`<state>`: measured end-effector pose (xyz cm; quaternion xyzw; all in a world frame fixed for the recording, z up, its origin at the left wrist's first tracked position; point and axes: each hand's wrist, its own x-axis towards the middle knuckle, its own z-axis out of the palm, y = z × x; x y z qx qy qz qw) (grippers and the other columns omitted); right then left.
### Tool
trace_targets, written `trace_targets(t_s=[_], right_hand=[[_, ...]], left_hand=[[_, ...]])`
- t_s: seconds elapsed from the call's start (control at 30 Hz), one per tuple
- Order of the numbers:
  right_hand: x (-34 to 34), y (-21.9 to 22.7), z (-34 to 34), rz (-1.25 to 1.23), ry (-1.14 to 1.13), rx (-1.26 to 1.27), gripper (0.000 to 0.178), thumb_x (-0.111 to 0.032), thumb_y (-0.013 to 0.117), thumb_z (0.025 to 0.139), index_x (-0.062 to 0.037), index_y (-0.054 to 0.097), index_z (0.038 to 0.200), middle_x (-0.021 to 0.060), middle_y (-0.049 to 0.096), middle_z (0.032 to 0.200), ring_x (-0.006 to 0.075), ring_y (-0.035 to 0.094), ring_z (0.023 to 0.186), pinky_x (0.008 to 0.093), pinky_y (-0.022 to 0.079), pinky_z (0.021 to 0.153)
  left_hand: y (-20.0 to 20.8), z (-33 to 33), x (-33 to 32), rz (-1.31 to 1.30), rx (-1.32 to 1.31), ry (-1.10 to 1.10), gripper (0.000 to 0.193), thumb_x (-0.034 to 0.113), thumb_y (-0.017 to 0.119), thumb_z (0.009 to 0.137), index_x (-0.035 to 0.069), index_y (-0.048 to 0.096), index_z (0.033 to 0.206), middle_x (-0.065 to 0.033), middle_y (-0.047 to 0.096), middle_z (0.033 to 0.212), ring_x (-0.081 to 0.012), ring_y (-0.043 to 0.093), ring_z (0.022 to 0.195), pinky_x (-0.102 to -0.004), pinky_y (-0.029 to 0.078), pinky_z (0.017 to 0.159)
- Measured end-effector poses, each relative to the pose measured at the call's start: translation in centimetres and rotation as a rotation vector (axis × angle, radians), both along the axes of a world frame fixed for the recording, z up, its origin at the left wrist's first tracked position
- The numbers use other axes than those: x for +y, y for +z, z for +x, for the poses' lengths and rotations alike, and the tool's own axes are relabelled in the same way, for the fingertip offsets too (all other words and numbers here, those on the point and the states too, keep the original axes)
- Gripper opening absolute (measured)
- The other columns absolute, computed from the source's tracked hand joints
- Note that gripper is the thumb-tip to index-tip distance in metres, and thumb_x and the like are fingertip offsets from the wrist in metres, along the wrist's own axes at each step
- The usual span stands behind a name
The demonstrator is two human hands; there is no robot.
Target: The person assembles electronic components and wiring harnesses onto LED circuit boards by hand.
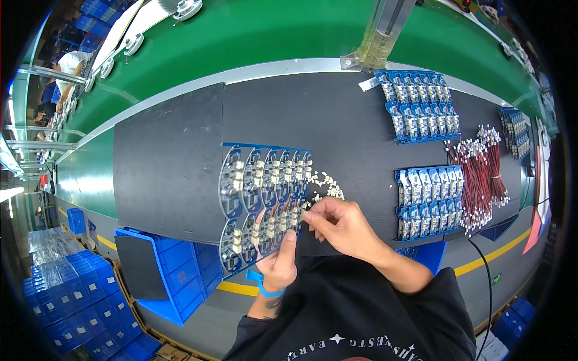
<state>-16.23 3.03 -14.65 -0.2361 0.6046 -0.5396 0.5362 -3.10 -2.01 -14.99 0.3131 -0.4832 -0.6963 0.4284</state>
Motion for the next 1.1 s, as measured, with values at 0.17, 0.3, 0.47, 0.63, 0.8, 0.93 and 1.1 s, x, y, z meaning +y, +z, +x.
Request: trace_targets(t_s=[0.17,0.3,0.47,0.63,0.8,0.93,1.1], right_hand=[[-0.2,0.3,-0.2,-0.012,0.046,0.106,0.018,-0.013,0.058,0.084,0.0048,0.059,0.081,0.0120,0.060,0.062,0.0136,0.057,0.051,0.0266,0.044,0.048],[-0.1,0.5,-0.4,0.005,0.077,0.211,0.017,-0.012,0.057,0.084,0.0049,0.059,0.081,0.0144,0.059,0.062,0.0172,0.058,0.051,0.0284,0.044,0.049],[0.3,0.6,-1.1,-0.045,-0.046,0.431,0.013,-0.008,0.062,0.079,0.0045,0.059,0.081,0.0152,0.061,0.067,0.0210,0.061,0.056,0.0303,0.045,0.050],[-0.7,0.8,0.1,-0.117,-0.053,0.146,0.014,-0.010,0.065,0.079,0.0028,0.060,0.084,0.0051,0.060,0.064,0.0059,0.053,0.055,0.0216,0.043,0.049],[-1.2,0.3,0.1,-0.057,0.022,0.015,0.013,-0.010,0.060,0.084,0.0028,0.059,0.086,0.0030,0.059,0.069,0.0052,0.053,0.058,0.0196,0.045,0.050],[-1.2,0.7,0.0,0.025,0.065,-0.170,0.016,-0.011,0.057,0.086,0.0044,0.057,0.087,0.0041,0.058,0.065,0.0064,0.053,0.056,0.0213,0.045,0.051],[-0.7,0.0,-0.2,0.022,-0.086,0.115,0.018,-0.012,0.059,0.084,0.0054,0.058,0.087,0.0060,0.059,0.064,0.0071,0.054,0.054,0.0220,0.045,0.050]], left_hand=[[0.2,-0.3,0.0,-0.136,-0.178,0.002,0.049,-0.010,0.043,0.079,-0.011,0.030,0.126,-0.0241,0.042,0.124,-0.0355,0.045,0.113,-0.0450,0.034,0.098],[0.3,0.3,0.4,-0.414,-0.546,-0.051,0.043,-0.008,0.042,0.082,-0.014,0.030,0.123,-0.0240,0.046,0.120,-0.0339,0.047,0.111,-0.0403,0.034,0.097],[-0.1,-0.5,-0.2,-0.248,-0.165,0.166,0.047,-0.007,0.039,0.085,-0.010,0.020,0.128,-0.0265,0.042,0.124,-0.0341,0.042,0.117,-0.0398,0.032,0.100],[-1.0,-1.1,0.3,-0.243,-0.094,0.130,0.048,-0.011,0.038,0.082,-0.010,0.026,0.128,-0.0212,0.040,0.127,-0.0333,0.040,0.118,-0.0434,0.030,0.100],[-1.2,0.7,0.3,-0.461,-0.586,-0.084,0.024,-0.005,0.047,0.084,-0.011,0.051,0.107,-0.0198,0.056,0.107,-0.0260,0.054,0.101,-0.0317,0.040,0.089],[-1.5,0.7,0.4,-0.517,-0.598,-0.047,0.040,-0.008,0.043,0.084,-0.011,0.035,0.123,-0.0175,0.049,0.119,-0.0228,0.048,0.108,-0.0323,0.034,0.095],[-0.9,-0.8,-0.3,-0.283,-0.351,0.197,0.031,-0.006,0.048,0.082,-0.014,0.045,0.113,-0.0198,0.052,0.116,-0.0275,0.050,0.107,-0.0318,0.036,0.094]])
